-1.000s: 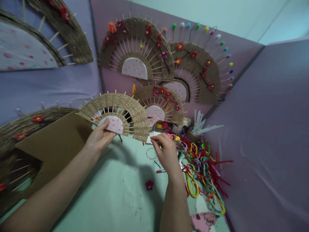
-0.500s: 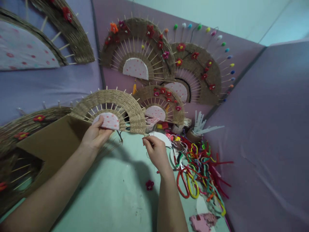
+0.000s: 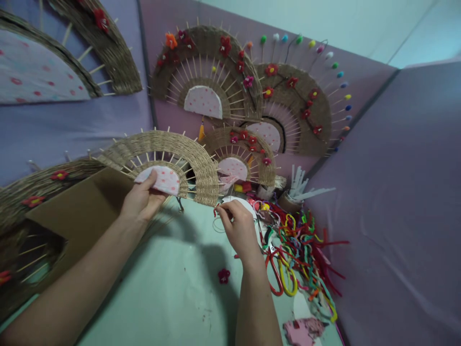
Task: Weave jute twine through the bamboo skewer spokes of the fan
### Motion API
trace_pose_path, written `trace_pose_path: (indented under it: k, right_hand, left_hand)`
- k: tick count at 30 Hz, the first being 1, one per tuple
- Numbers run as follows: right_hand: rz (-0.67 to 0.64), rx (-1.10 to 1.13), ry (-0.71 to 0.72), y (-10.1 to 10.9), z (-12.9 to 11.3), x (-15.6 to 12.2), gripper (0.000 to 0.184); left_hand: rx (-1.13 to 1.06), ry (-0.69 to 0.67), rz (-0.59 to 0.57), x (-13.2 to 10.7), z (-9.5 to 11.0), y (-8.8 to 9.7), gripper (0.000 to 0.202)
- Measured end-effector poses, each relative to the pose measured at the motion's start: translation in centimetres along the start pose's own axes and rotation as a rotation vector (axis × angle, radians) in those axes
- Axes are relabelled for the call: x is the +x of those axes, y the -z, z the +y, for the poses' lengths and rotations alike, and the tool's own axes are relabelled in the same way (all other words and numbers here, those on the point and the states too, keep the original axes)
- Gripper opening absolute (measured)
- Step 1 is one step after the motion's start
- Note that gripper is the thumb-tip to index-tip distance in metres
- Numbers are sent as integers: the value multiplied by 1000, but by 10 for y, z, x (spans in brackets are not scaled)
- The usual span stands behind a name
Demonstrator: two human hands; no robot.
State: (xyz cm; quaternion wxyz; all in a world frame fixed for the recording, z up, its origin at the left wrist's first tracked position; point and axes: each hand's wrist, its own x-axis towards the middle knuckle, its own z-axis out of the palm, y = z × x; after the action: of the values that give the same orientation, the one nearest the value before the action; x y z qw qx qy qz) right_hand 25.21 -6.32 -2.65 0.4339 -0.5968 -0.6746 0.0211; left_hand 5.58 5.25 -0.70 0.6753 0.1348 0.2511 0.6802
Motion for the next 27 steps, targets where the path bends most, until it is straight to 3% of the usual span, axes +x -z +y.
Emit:
trace_pose_path:
  k: [6,17,27]
  right_hand:
    - [69,15,-18,5,2,0,19]
    - [19,80,35,15,4,0,10]
    - [17,-171,101,23,0,-4,14]
  left_hand:
    - [-10,143,27,3,2,0,16]
    - [57,266,-29,4,0,2,16]
    - [134,232,-59,4,1,4,15]
